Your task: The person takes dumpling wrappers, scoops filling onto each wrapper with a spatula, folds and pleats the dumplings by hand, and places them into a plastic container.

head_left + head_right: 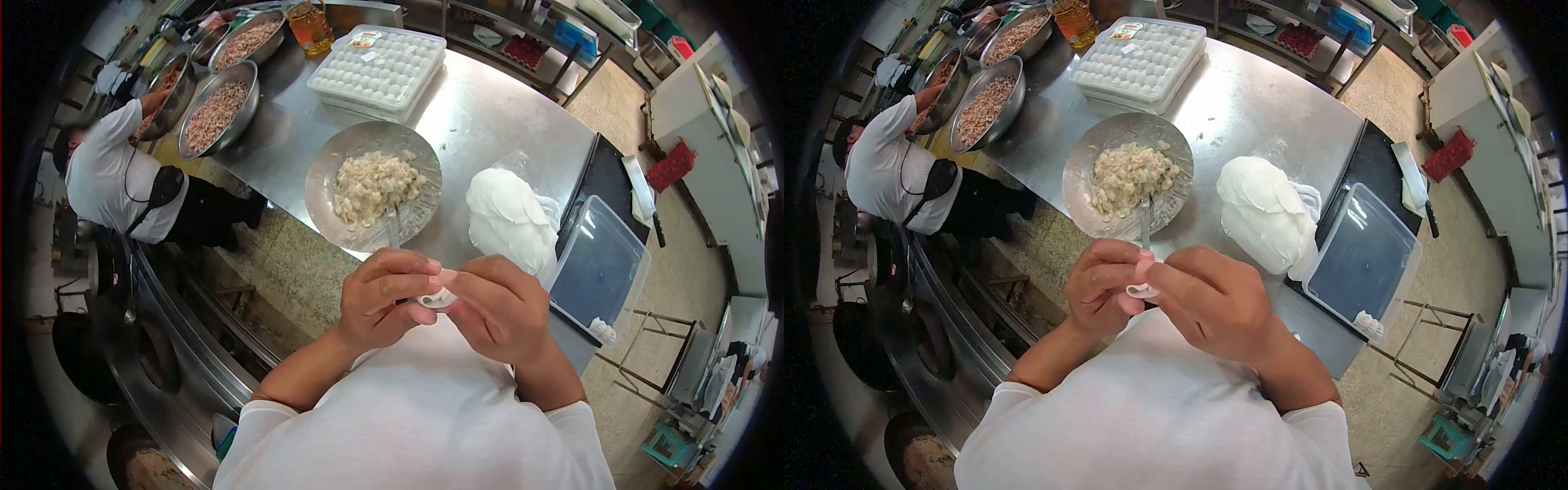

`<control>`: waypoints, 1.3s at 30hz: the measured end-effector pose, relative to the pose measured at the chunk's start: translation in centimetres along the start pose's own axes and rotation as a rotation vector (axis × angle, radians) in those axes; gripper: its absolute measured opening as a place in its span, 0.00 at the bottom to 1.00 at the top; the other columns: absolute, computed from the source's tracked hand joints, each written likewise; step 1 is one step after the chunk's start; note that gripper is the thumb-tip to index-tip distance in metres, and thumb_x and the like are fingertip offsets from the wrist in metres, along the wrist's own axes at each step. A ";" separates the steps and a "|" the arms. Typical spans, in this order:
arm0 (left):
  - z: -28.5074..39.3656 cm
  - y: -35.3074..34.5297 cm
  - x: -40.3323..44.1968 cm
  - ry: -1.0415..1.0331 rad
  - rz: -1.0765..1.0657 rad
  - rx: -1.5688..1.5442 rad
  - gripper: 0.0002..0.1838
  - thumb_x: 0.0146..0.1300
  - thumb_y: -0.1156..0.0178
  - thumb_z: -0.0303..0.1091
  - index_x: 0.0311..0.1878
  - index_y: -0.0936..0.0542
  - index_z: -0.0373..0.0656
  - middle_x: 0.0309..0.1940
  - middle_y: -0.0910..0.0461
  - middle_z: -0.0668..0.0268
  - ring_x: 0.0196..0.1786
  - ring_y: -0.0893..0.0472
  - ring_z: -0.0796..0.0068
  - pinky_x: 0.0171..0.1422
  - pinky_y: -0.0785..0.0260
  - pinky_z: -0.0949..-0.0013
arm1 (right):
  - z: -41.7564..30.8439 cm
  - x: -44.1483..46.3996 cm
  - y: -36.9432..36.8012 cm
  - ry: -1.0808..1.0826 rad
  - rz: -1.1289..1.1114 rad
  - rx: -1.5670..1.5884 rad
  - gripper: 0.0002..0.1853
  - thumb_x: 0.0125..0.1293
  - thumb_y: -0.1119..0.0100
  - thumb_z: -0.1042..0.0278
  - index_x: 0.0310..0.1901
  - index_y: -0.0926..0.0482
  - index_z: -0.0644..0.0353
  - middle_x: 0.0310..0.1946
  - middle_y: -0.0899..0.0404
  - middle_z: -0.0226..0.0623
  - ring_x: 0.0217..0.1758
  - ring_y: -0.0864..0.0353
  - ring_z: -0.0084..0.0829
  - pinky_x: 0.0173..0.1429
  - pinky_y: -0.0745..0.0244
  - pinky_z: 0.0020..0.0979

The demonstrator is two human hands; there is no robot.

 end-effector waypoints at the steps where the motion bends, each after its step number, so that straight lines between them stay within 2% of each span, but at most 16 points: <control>1: 0.0 0.0 0.0 0.000 -0.001 0.000 0.19 0.55 0.22 0.41 0.47 0.16 0.45 0.47 0.15 0.60 0.47 0.16 0.65 0.44 0.22 0.67 | 0.1 -0.1 0.0 -0.001 0.001 0.000 0.13 0.50 0.27 0.82 0.38 0.17 0.62 0.33 0.20 0.36 0.30 0.18 0.34 0.30 0.23 0.31; 7: -0.4 -0.2 -0.7 0.011 0.158 -0.110 0.19 0.58 0.24 0.44 0.49 0.14 0.45 0.49 0.15 0.58 0.48 0.15 0.65 0.46 0.21 0.67 | 0.3 -0.3 -0.2 0.025 -0.145 -0.030 0.13 0.50 0.27 0.82 0.39 0.17 0.63 0.33 0.20 0.37 0.31 0.17 0.35 0.32 0.21 0.33; 13: -0.5 -0.5 -0.1 -0.027 0.004 -0.010 0.19 0.60 0.25 0.44 0.51 0.13 0.46 0.51 0.15 0.58 0.50 0.14 0.63 0.49 0.20 0.66 | 0.6 -0.3 0.4 -0.001 -0.023 -0.009 0.12 0.50 0.28 0.82 0.37 0.18 0.62 0.31 0.21 0.37 0.31 0.18 0.35 0.31 0.23 0.32; 15: -0.7 -0.7 -0.1 -0.014 -0.063 -0.040 0.23 0.65 0.29 0.39 0.61 0.18 0.45 0.56 0.18 0.57 0.52 0.15 0.63 0.53 0.20 0.66 | 0.8 -0.6 0.3 0.024 -0.053 -0.058 0.12 0.51 0.29 0.82 0.37 0.19 0.62 0.29 0.22 0.37 0.29 0.19 0.36 0.30 0.25 0.32; 16: -0.6 -1.3 -0.4 -0.017 -0.065 -0.043 0.23 0.65 0.29 0.39 0.61 0.18 0.45 0.56 0.18 0.57 0.52 0.15 0.63 0.53 0.20 0.66 | 0.9 -0.9 0.4 0.023 -0.050 -0.062 0.12 0.51 0.29 0.82 0.37 0.19 0.62 0.29 0.22 0.37 0.29 0.19 0.36 0.30 0.25 0.32; 18: -2.7 -2.7 -1.8 0.429 0.099 -0.569 0.29 0.71 0.35 0.34 0.74 0.30 0.45 0.61 0.23 0.58 0.55 0.16 0.65 0.57 0.20 0.65 | 2.2 -1.6 0.5 -0.120 -0.039 -0.094 0.11 0.50 0.28 0.81 0.36 0.19 0.61 0.35 0.21 0.38 0.35 0.18 0.38 0.36 0.23 0.33; 19: -3.4 -2.4 -2.0 0.427 0.098 -0.569 0.29 0.71 0.35 0.34 0.74 0.30 0.45 0.61 0.23 0.58 0.55 0.16 0.65 0.57 0.20 0.65 | 2.7 -1.9 0.4 -0.118 -0.037 -0.096 0.11 0.50 0.28 0.81 0.36 0.19 0.61 0.35 0.21 0.38 0.35 0.18 0.38 0.36 0.23 0.33; 21: -5.2 -3.1 -2.9 0.776 -0.112 -0.802 0.34 0.74 0.39 0.29 0.79 0.41 0.46 0.63 0.27 0.59 0.57 0.18 0.67 0.60 0.20 0.64 | 4.5 -2.6 -0.2 -0.241 -0.048 0.042 0.14 0.51 0.25 0.77 0.38 0.19 0.59 0.42 0.22 0.40 0.45 0.20 0.38 0.47 0.24 0.33; 22: -5.1 -3.1 -2.8 0.775 -0.113 -0.801 0.34 0.74 0.39 0.29 0.79 0.41 0.46 0.63 0.27 0.59 0.57 0.18 0.67 0.60 0.20 0.64 | 4.9 -2.9 -0.3 -0.239 -0.046 0.042 0.14 0.51 0.25 0.77 0.38 0.19 0.59 0.42 0.22 0.40 0.45 0.20 0.38 0.47 0.24 0.33; 24: -4.7 -3.6 -2.9 0.966 -0.011 -1.107 0.38 0.72 0.37 0.29 0.80 0.43 0.46 0.64 0.26 0.57 0.61 0.18 0.63 0.59 0.17 0.63 | 6.0 -3.7 -0.7 -0.392 -0.079 0.480 0.19 0.52 0.22 0.72 0.46 0.18 0.57 0.51 0.23 0.40 0.55 0.22 0.38 0.55 0.26 0.32; 28: -4.9 -4.4 -2.5 1.002 -0.025 -1.276 0.37 0.73 0.38 0.30 0.80 0.44 0.44 0.64 0.26 0.57 0.62 0.19 0.63 0.60 0.16 0.62 | 5.4 -4.4 0.0 -0.353 -0.034 0.418 0.25 0.55 0.22 0.71 0.55 0.19 0.58 0.54 0.20 0.42 0.58 0.20 0.37 0.58 0.24 0.34; 30: -4.9 -5.1 -2.5 0.959 -0.098 -1.300 0.34 0.75 0.43 0.29 0.80 0.43 0.41 0.60 0.24 0.59 0.61 0.18 0.67 0.58 0.17 0.65 | 5.6 -5.3 0.5 -0.323 -0.061 0.220 0.27 0.56 0.24 0.74 0.60 0.20 0.59 0.56 0.18 0.44 0.57 0.17 0.39 0.59 0.22 0.36; 31: -4.8 -5.6 -2.3 0.966 -0.108 -1.301 0.34 0.75 0.43 0.29 0.80 0.43 0.41 0.60 0.24 0.59 0.61 0.18 0.67 0.58 0.17 0.65 | 5.4 -5.6 0.8 -0.329 -0.051 0.217 0.27 0.56 0.24 0.74 0.60 0.20 0.59 0.56 0.18 0.44 0.57 0.17 0.39 0.59 0.22 0.36; 33: -4.9 -6.0 -1.8 0.929 -0.125 -0.859 0.31 0.77 0.46 0.29 0.80 0.41 0.44 0.46 0.24 0.66 0.48 0.19 0.74 0.53 0.20 0.67 | 5.3 -6.4 1.7 -0.433 0.021 0.180 0.25 0.57 0.28 0.78 0.59 0.20 0.60 0.54 0.17 0.44 0.53 0.14 0.38 0.56 0.18 0.37; 37: -4.6 -7.9 -1.6 0.835 -0.303 -0.762 0.27 0.77 0.49 0.27 0.78 0.36 0.40 0.47 0.24 0.69 0.46 0.24 0.82 0.49 0.25 0.72 | 5.4 -8.6 3.3 -0.459 -0.006 0.105 0.23 0.57 0.32 0.82 0.56 0.18 0.61 0.53 0.17 0.44 0.50 0.13 0.39 0.50 0.16 0.34; 39: -4.1 -9.3 -1.3 0.709 -0.450 -0.301 0.25 0.76 0.50 0.25 0.75 0.31 0.40 0.41 0.26 0.72 0.40 0.29 0.84 0.46 0.27 0.74 | 5.4 -9.8 4.2 -0.459 -0.026 -0.017 0.21 0.56 0.35 0.83 0.53 0.18 0.62 0.53 0.17 0.45 0.48 0.13 0.41 0.47 0.15 0.36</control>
Point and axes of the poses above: each hand's wrist, its own x-axis towards the middle knuckle, its own y-axis out of the back of the hand, z = x × y, the point moved 5 cm from there along x, towards the middle knuckle
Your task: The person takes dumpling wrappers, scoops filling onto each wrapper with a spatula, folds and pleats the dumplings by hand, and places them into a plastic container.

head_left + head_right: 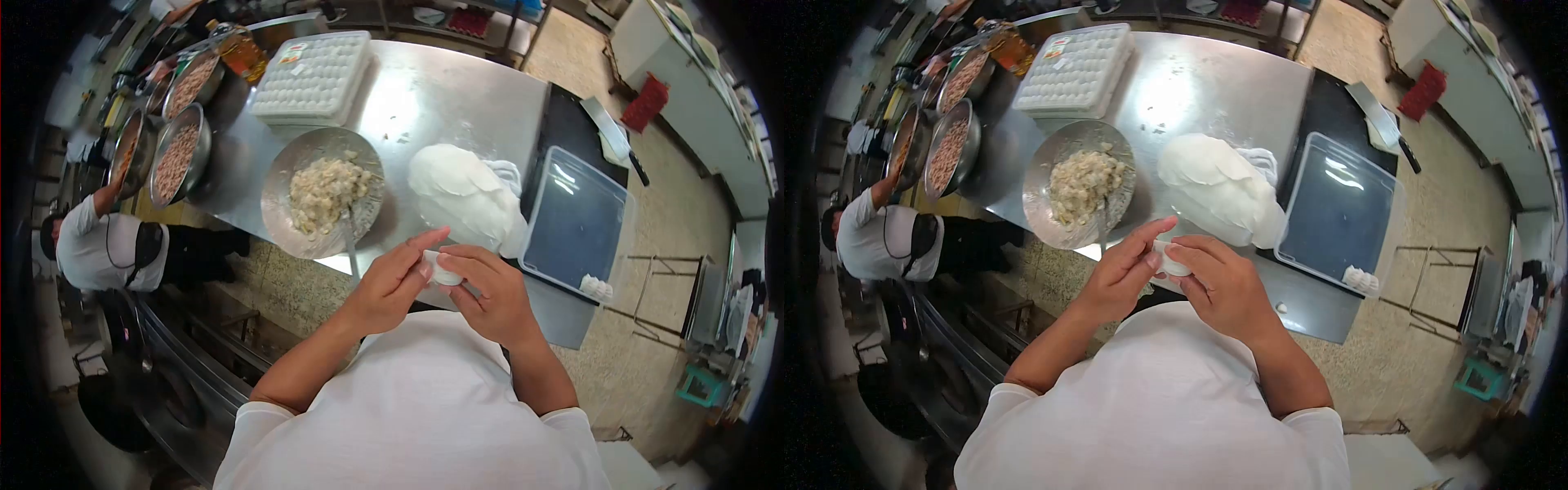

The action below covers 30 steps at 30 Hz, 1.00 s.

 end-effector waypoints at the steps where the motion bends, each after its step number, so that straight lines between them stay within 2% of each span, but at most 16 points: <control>1: 0.2 -0.9 0.4 0.005 -0.022 -0.003 0.25 0.76 0.50 0.25 0.75 0.31 0.40 0.41 0.26 0.72 0.40 0.29 0.84 0.46 0.27 0.74 | 0.4 -0.5 0.6 -0.016 0.016 -0.004 0.21 0.56 0.35 0.83 0.53 0.18 0.62 0.53 0.17 0.45 0.48 0.13 0.41 0.47 0.15 0.36; 3: 0.8 -2.6 1.2 -0.044 -0.034 0.129 0.23 0.74 0.51 0.23 0.71 0.27 0.39 0.44 0.21 0.62 0.40 0.25 0.81 0.44 0.27 0.70 | 0.8 -1.7 2.0 0.019 0.037 -0.069 0.20 0.56 0.35 0.83 0.53 0.18 0.62 0.53 0.18 0.46 0.47 0.14 0.42 0.47 0.16 0.36; 7: -1.6 -6.8 2.6 0.112 -0.167 -0.252 0.23 0.74 0.51 0.21 0.70 0.25 0.40 0.47 0.19 0.66 0.39 0.26 0.81 0.45 0.27 0.71 | 2.3 -5.3 4.7 -0.052 0.063 -0.096 0.21 0.56 0.35 0.83 0.54 0.19 0.61 0.57 0.21 0.46 0.50 0.15 0.44 0.49 0.16 0.37; 9: -2.0 -8.7 3.7 0.166 -0.243 -0.255 0.24 0.74 0.52 0.22 0.72 0.28 0.41 0.47 0.19 0.66 0.42 0.25 0.81 0.50 0.27 0.72 | 3.6 -7.3 6.1 -0.185 0.056 0.032 0.23 0.55 0.30 0.81 0.54 0.18 0.62 0.60 0.24 0.45 0.57 0.17 0.43 0.55 0.18 0.37; 11: -3.1 -11.2 4.8 0.217 -0.442 -0.022 0.26 0.75 0.53 0.23 0.75 0.30 0.42 0.48 0.19 0.65 0.46 0.23 0.81 0.55 0.26 0.70 | 5.2 -9.6 7.9 -0.262 0.029 0.088 0.22 0.56 0.31 0.81 0.55 0.19 0.62 0.62 0.25 0.45 0.56 0.18 0.42 0.55 0.19 0.35; 13: -2.3 -13.9 5.8 0.265 -0.502 0.011 0.28 0.75 0.50 0.26 0.77 0.34 0.44 0.50 0.18 0.61 0.50 0.18 0.73 0.56 0.25 0.66 | 7.4 -12.2 9.9 -0.331 -0.004 0.149 0.22 0.58 0.31 0.81 0.56 0.19 0.63 0.63 0.27 0.44 0.55 0.18 0.41 0.54 0.19 0.34; 15: -1.3 -16.5 6.8 0.145 -0.531 0.306 0.31 0.73 0.44 0.30 0.78 0.35 0.43 0.52 0.17 0.55 0.50 0.16 0.60 0.57 0.25 0.61 | 10.1 -14.6 12.6 -0.347 0.017 0.038 0.22 0.60 0.36 0.85 0.58 0.20 0.61 0.58 0.24 0.41 0.48 0.16 0.33 0.47 0.18 0.31; 16: -1.3 -17.6 7.4 0.147 -0.530 0.304 0.31 0.73 0.44 0.30 0.78 0.35 0.43 0.52 0.17 0.55 0.50 0.16 0.60 0.57 0.25 0.61 | 11.4 -15.9 14.0 -0.348 0.014 0.039 0.22 0.60 0.36 0.85 0.58 0.20 0.61 0.58 0.24 0.41 0.48 0.16 0.33 0.47 0.18 0.31; 18: -1.6 -19.7 8.7 0.017 -0.611 0.638 0.30 0.73 0.44 0.35 0.77 0.34 0.42 0.54 0.18 0.52 0.52 0.17 0.51 0.61 0.26 0.57 | 14.4 -17.8 17.4 -0.510 0.156 -0.108 0.21 0.61 0.36 0.84 0.57 0.19 0.62 0.51 0.18 0.42 0.43 0.16 0.32 0.45 0.19 0.30; 19: -2.7 -20.4 9.4 0.021 -0.607 0.639 0.30 0.73 0.44 0.35 0.77 0.34 0.42 0.54 0.18 0.52 0.52 0.17 0.51 0.61 0.26 0.57 | 14.7 -17.6 18.5 -0.507 0.151 -0.105 0.21 0.61 0.36 0.84 0.57 0.19 0.62 0.51 0.18 0.42 0.43 0.16 0.32 0.45 0.19 0.30; 21: -4.7 -21.8 10.7 -0.389 -0.487 0.771 0.27 0.72 0.40 0.37 0.72 0.28 0.44 0.54 0.17 0.53 0.55 0.18 0.53 0.60 0.25 0.55 | 15.6 -17.4 21.0 -0.639 0.251 -0.171 0.20 0.61 0.35 0.82 0.56 0.17 0.62 0.46 0.15 0.43 0.39 0.16 0.31 0.42 0.19 0.29; 23: -6.5 -22.7 11.6 -0.438 -0.491 0.847 0.24 0.70 0.39 0.38 0.68 0.25 0.44 0.52 0.17 0.56 0.53 0.17 0.54 0.58 0.24 0.56 | 17.1 -16.8 21.6 -0.646 0.226 -0.165 0.20 0.62 0.35 0.79 0.56 0.17 0.60 0.49 0.14 0.44 0.45 0.16 0.33 0.48 0.19 0.33; 25: -8.0 -23.2 12.0 -0.487 -0.496 0.927 0.22 0.69 0.39 0.39 0.64 0.22 0.44 0.50 0.16 0.58 0.50 0.17 0.56 0.55 0.23 0.57 | 17.6 -15.4 20.9 -0.401 -0.045 -0.518 0.18 0.62 0.35 0.76 0.55 0.15 0.56 0.49 0.16 0.42 0.54 0.18 0.40 0.58 0.22 0.39; 26: -9.0 -23.2 12.1 -0.455 -0.493 0.983 0.18 0.69 0.38 0.38 0.60 0.19 0.44 0.46 0.16 0.60 0.47 0.17 0.58 0.53 0.23 0.58 | 18.1 -15.3 21.0 -0.401 -0.046 -0.512 0.18 0.62 0.35 0.76 0.55 0.15 0.56 0.49 0.16 0.42 0.54 0.18 0.40 0.58 0.22 0.39; 28: -10.0 -23.1 12.4 -0.420 -0.490 1.042 0.15 0.69 0.38 0.37 0.56 0.17 0.44 0.43 0.16 0.63 0.44 0.17 0.60 0.50 0.23 0.59 | 20.1 -15.7 19.9 -0.635 -0.387 -0.596 0.17 0.61 0.35 0.72 0.53 0.15 0.53 0.49 0.18 0.42 0.59 0.22 0.47 0.65 0.26 0.44; 30: -10.5 -23.0 12.3 -0.431 -0.474 1.045 0.11 0.68 0.38 0.37 0.48 0.16 0.44 0.36 0.17 0.64 0.41 0.18 0.61 0.47 0.24 0.59 | 20.7 -15.5 20.1 -0.629 -0.428 -0.587 0.17 0.61 0.35 0.71 0.53 0.15 0.52 0.49 0.19 0.42 0.58 0.22 0.47 0.64 0.26 0.44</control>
Point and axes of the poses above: each hand's wrist, its own x-axis towards the middle knuckle, its own y-axis out of the back of the hand, z = x × y, the point moved 5 cm from there along x, towards the middle knuckle
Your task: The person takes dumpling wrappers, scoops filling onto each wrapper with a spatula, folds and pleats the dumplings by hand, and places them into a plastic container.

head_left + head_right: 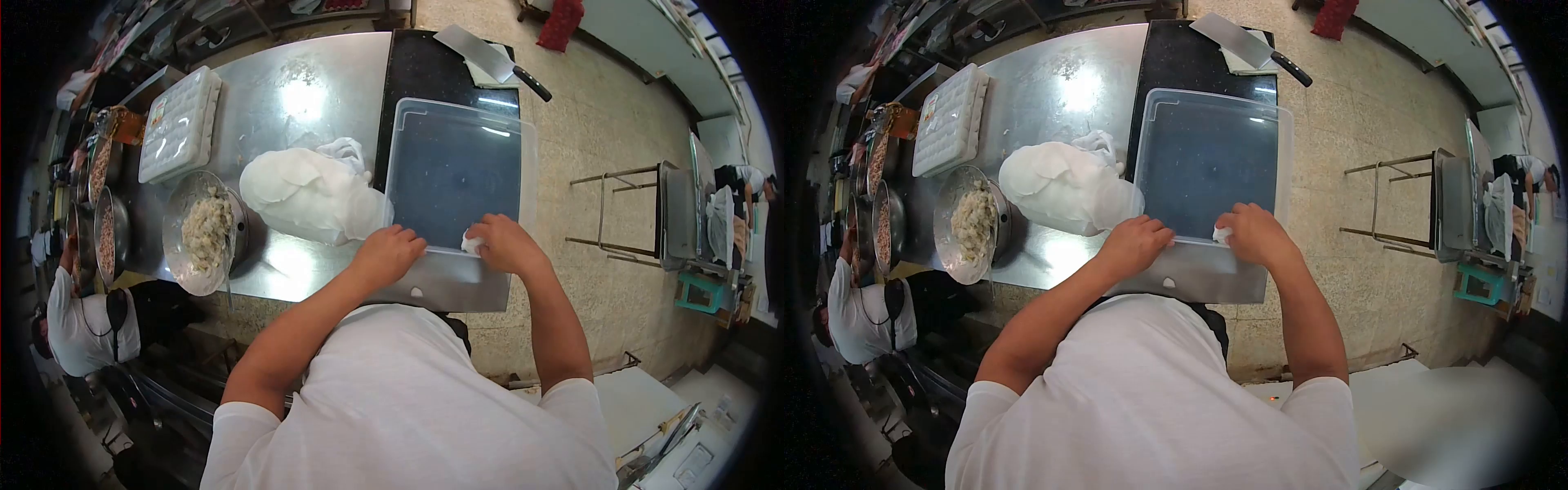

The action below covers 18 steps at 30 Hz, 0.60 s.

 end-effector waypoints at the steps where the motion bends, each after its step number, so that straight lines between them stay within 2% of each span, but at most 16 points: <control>1: 0.1 -0.2 0.0 0.006 -0.004 -0.001 0.11 0.68 0.38 0.37 0.48 0.16 0.44 0.36 0.17 0.64 0.41 0.18 0.61 0.47 0.24 0.59 | 0.1 0.1 -0.2 0.012 -0.036 -0.006 0.17 0.61 0.34 0.70 0.52 0.15 0.50 0.49 0.20 0.42 0.57 0.22 0.48 0.64 0.25 0.44; 5: 0.2 -0.7 0.0 0.026 0.043 0.026 0.08 0.66 0.37 0.37 0.42 0.17 0.44 0.32 0.18 0.65 0.39 0.18 0.62 0.45 0.25 0.58 | 0.0 -0.1 0.2 0.113 -0.058 -0.025 0.17 0.61 0.33 0.69 0.53 0.16 0.52 0.50 0.20 0.43 0.57 0.22 0.48 0.64 0.25 0.45; 8: 0.4 -0.4 -0.2 0.057 0.039 0.055 0.07 0.66 0.37 0.37 0.39 0.19 0.44 0.31 0.20 0.65 0.40 0.18 0.61 0.45 0.25 0.58 | -1.1 -0.1 0.8 0.115 -0.066 0.021 0.20 0.59 0.31 0.67 0.55 0.16 0.53 0.50 0.21 0.43 0.57 0.23 0.47 0.64 0.26 0.45; 10: 0.3 0.5 -0.4 0.079 0.036 0.052 0.07 0.66 0.37 0.37 0.38 0.19 0.44 0.31 0.20 0.64 0.41 0.18 0.61 0.46 0.24 0.57 | -1.9 -0.6 1.8 0.065 0.016 0.056 0.23 0.56 0.27 0.67 0.56 0.17 0.54 0.51 0.21 0.43 0.57 0.23 0.48 0.64 0.26 0.44; 12: 0.3 2.0 -0.4 0.093 0.110 -0.142 0.06 0.64 0.37 0.35 0.37 0.19 0.44 0.34 0.19 0.62 0.43 0.18 0.59 0.48 0.23 0.56 | -1.8 -0.3 1.3 0.072 0.052 0.054 0.25 0.55 0.25 0.68 0.56 0.17 0.53 0.51 0.21 0.43 0.57 0.24 0.48 0.64 0.27 0.44; 13: -0.1 2.8 -0.4 0.093 0.112 -0.139 0.06 0.64 0.37 0.35 0.37 0.19 0.44 0.34 0.19 0.62 0.43 0.18 0.59 0.48 0.23 0.56 | -1.5 -0.2 1.2 0.066 0.088 0.055 0.27 0.53 0.24 0.68 0.57 0.17 0.53 0.51 0.22 0.43 0.58 0.24 0.48 0.64 0.27 0.44; 15: -1.7 6.4 -1.7 -0.030 0.349 -0.230 0.06 0.62 0.35 0.31 0.39 0.17 0.41 0.39 0.17 0.60 0.46 0.18 0.56 0.52 0.24 0.55 | -1.2 -0.1 0.9 0.080 0.115 0.034 0.27 0.53 0.24 0.68 0.57 0.17 0.54 0.51 0.22 0.43 0.57 0.24 0.48 0.64 0.27 0.44; 17: -4.1 10.0 -3.5 0.078 0.466 -0.121 0.07 0.61 0.33 0.29 0.41 0.16 0.41 0.41 0.16 0.59 0.48 0.19 0.55 0.54 0.25 0.56 | -1.3 -0.2 0.6 0.084 0.145 0.014 0.27 0.52 0.23 0.68 0.56 0.17 0.55 0.51 0.22 0.43 0.57 0.24 0.47 0.64 0.27 0.44; 18: -5.2 11.7 -4.4 0.148 0.497 -0.057 0.07 0.60 0.33 0.28 0.42 0.16 0.40 0.41 0.16 0.59 0.48 0.19 0.54 0.55 0.25 0.56 | -1.8 -0.2 0.9 0.126 0.245 0.052 0.27 0.52 0.23 0.69 0.56 0.18 0.56 0.52 0.22 0.44 0.58 0.25 0.48 0.65 0.28 0.45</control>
Point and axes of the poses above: each hand's wrist, its own x-axis towards the middle knuckle, its own y-axis out of the back of the hand, z = x × y, the point moved 5 cm from there along x, towards the middle knuckle
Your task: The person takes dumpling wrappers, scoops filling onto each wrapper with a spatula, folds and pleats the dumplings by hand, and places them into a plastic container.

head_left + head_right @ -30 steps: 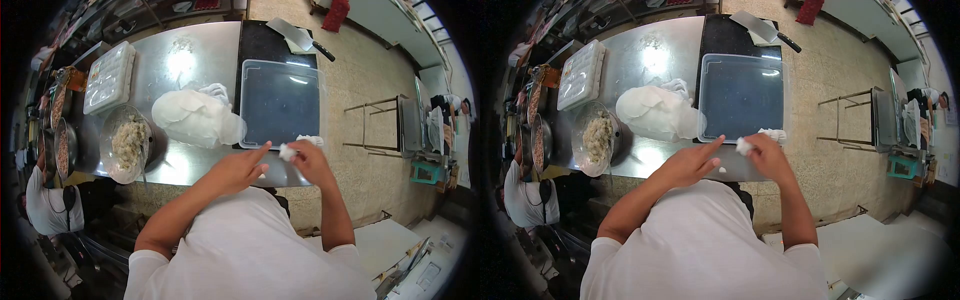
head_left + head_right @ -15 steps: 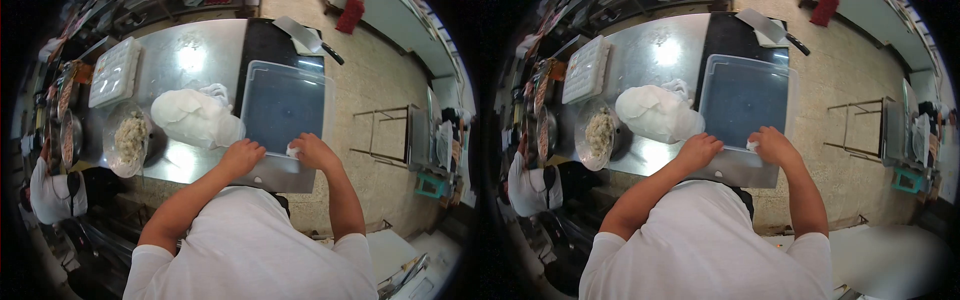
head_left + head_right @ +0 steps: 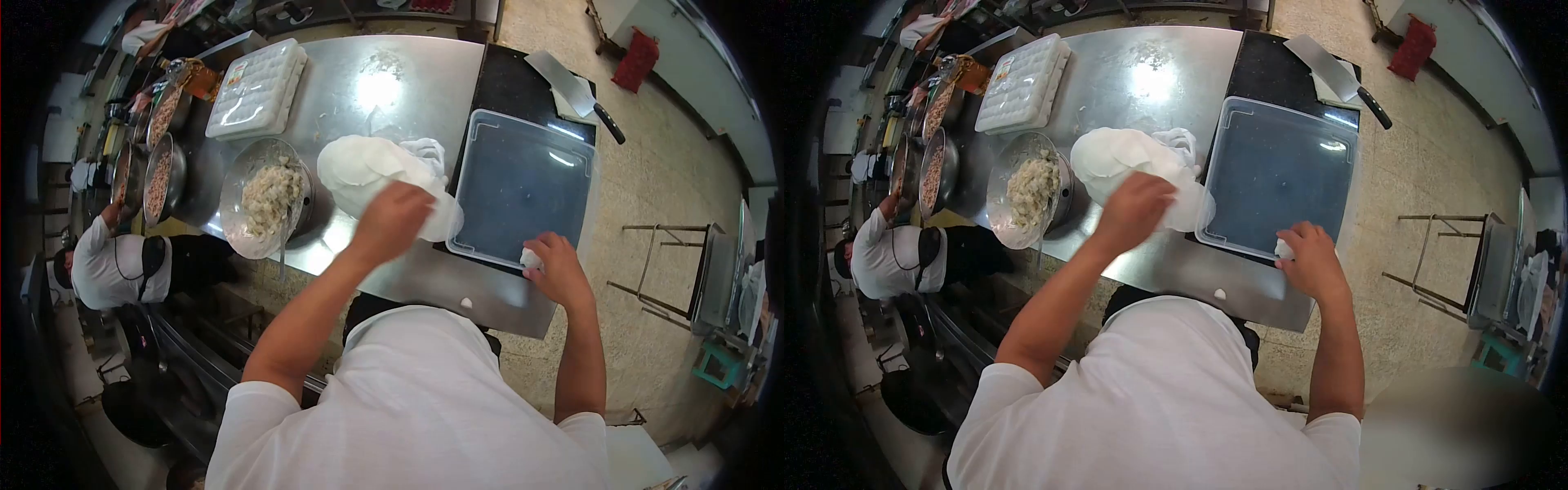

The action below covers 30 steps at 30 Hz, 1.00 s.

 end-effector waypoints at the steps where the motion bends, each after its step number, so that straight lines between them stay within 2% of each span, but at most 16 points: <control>1: -0.9 1.5 -0.1 0.054 0.039 0.076 0.08 0.60 0.33 0.27 0.42 0.16 0.40 0.41 0.16 0.59 0.48 0.19 0.54 0.56 0.26 0.56 | -0.8 0.2 0.4 0.042 0.099 0.037 0.27 0.51 0.23 0.70 0.55 0.18 0.57 0.53 0.23 0.45 0.59 0.25 0.49 0.65 0.28 0.45; 5: -2.1 2.7 -1.0 0.129 0.015 0.095 0.10 0.59 0.32 0.28 0.44 0.15 0.40 0.44 0.16 0.59 0.51 0.20 0.53 0.59 0.27 0.54 | -6.0 2.2 -0.2 0.145 0.184 0.104 0.26 0.50 0.23 0.69 0.53 0.17 0.56 0.52 0.22 0.44 0.59 0.24 0.48 0.66 0.30 0.46; 7: -1.4 1.2 -1.4 0.044 -0.059 0.169 0.12 0.59 0.32 0.30 0.47 0.15 0.41 0.50 0.18 0.59 0.58 0.22 0.52 0.65 0.29 0.53 | -8.3 3.2 -2.3 0.261 0.100 0.009 0.20 0.52 0.24 0.68 0.49 0.17 0.56 0.47 0.21 0.41 0.56 0.23 0.46 0.66 0.32 0.47; 8: -1.3 0.3 -2.0 0.036 -0.090 0.204 0.14 0.60 0.31 0.33 0.49 0.15 0.42 0.57 0.21 0.59 0.67 0.27 0.52 0.72 0.35 0.51 | -7.9 3.5 -3.5 0.261 0.104 0.008 0.20 0.52 0.24 0.68 0.49 0.17 0.56 0.47 0.21 0.41 0.56 0.23 0.46 0.66 0.32 0.47; 10: -0.4 -0.4 -2.0 0.023 -0.102 0.252 0.15 0.61 0.32 0.33 0.51 0.15 0.43 0.59 0.22 0.58 0.70 0.29 0.52 0.74 0.37 0.51 | -6.9 4.0 -6.1 0.245 0.020 -0.249 0.14 0.55 0.27 0.67 0.43 0.17 0.56 0.42 0.21 0.39 0.53 0.21 0.44 0.65 0.32 0.47; 12: 0.0 -0.9 -2.4 0.043 -0.140 0.310 0.17 0.63 0.33 0.34 0.55 0.17 0.41 0.63 0.24 0.57 0.74 0.33 0.52 0.78 0.41 0.49 | -6.1 3.8 -6.0 0.200 0.002 -0.232 0.12 0.56 0.28 0.67 0.42 0.18 0.56 0.40 0.21 0.39 0.51 0.21 0.44 0.65 0.32 0.47; 14: -0.1 -0.9 -3.1 0.054 -0.110 0.281 0.18 0.63 0.34 0.33 0.55 0.18 0.40 0.63 0.24 0.56 0.74 0.32 0.51 0.78 0.41 0.49 | -5.9 3.4 -6.1 0.148 -0.024 -0.208 0.10 0.58 0.30 0.67 0.40 0.18 0.56 0.37 0.22 0.38 0.49 0.20 0.43 0.64 0.32 0.48; 16: -0.4 -0.8 -3.2 0.051 -0.078 0.255 0.18 0.63 0.35 0.32 0.56 0.18 0.39 0.62 0.24 0.55 0.73 0.32 0.50 0.78 0.40 0.48 | -6.9 3.5 -4.3 0.122 0.051 -0.125 0.08 0.59 0.30 0.67 0.38 0.18 0.58 0.35 0.23 0.39 0.45 0.20 0.44 0.58 0.28 0.46; 17: -0.8 -0.4 -3.5 0.080 -0.055 0.190 0.18 0.63 0.35 0.30 0.56 0.19 0.38 0.62 0.24 0.54 0.72 0.31 0.49 0.77 0.39 0.48 | -7.7 3.9 -3.9 0.118 0.052 -0.124 0.08 0.59 0.30 0.67 0.38 0.18 0.58 0.35 0.23 0.39 0.45 0.20 0.44 0.58 0.28 0.46; 19: -1.1 0.0 -3.8 0.108 -0.034 0.127 0.18 0.63 0.36 0.29 0.56 0.19 0.37 0.62 0.24 0.53 0.72 0.30 0.48 0.77 0.39 0.48 | -9.5 6.0 -3.2 0.080 0.132 0.246 0.11 0.60 0.29 0.64 0.36 0.19 0.61 0.30 0.22 0.40 0.38 0.19 0.42 0.47 0.25 0.41; 20: -1.3 0.2 -3.9 0.117 -0.029 0.130 0.18 0.63 0.36 0.27 0.56 0.19 0.37 0.62 0.24 0.52 0.71 0.29 0.47 0.77 0.38 0.49 | -10.5 7.2 -3.3 0.081 0.135 0.248 0.11 0.60 0.29 0.64 0.36 0.19 0.61 0.30 0.22 0.40 0.38 0.19 0.42 0.47 0.25 0.41; 22: -1.3 0.4 -4.2 0.124 -0.026 0.134 0.18 0.63 0.36 0.26 0.56 0.19 0.37 0.61 0.24 0.52 0.70 0.28 0.47 0.76 0.36 0.50 | -11.6 9.6 -3.8 -0.052 0.094 0.504 0.18 0.62 0.27 0.57 0.33 0.20 0.65 0.25 0.21 0.40 0.30 0.19 0.38 0.36 0.26 0.38; 26: -1.4 1.2 -4.3 0.164 0.047 0.031 0.17 0.63 0.36 0.25 0.56 0.19 0.38 0.58 0.21 0.52 0.69 0.26 0.46 0.73 0.32 0.50 | -11.8 13.0 -5.3 -0.160 0.010 0.519 0.21 0.61 0.26 0.51 0.30 0.19 0.65 0.26 0.17 0.47 0.30 0.17 0.43 0.37 0.24 0.41; 30: -1.6 2.3 -5.3 0.242 0.136 -0.037 0.16 0.64 0.35 0.25 0.55 0.18 0.40 0.56 0.20 0.54 0.68 0.25 0.46 0.71 0.30 0.51 | -11.3 13.5 -5.9 -0.174 -0.118 0.578 0.19 0.62 0.27 0.53 0.32 0.18 0.65 0.25 0.17 0.42 0.28 0.15 0.34 0.37 0.22 0.37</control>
Point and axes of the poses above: each hand's wrist, its own x-axis towards the middle knuckle, its own y-axis out of the back of the hand, z = x × y, the point moved 5 cm from there along x, towards the middle knuckle
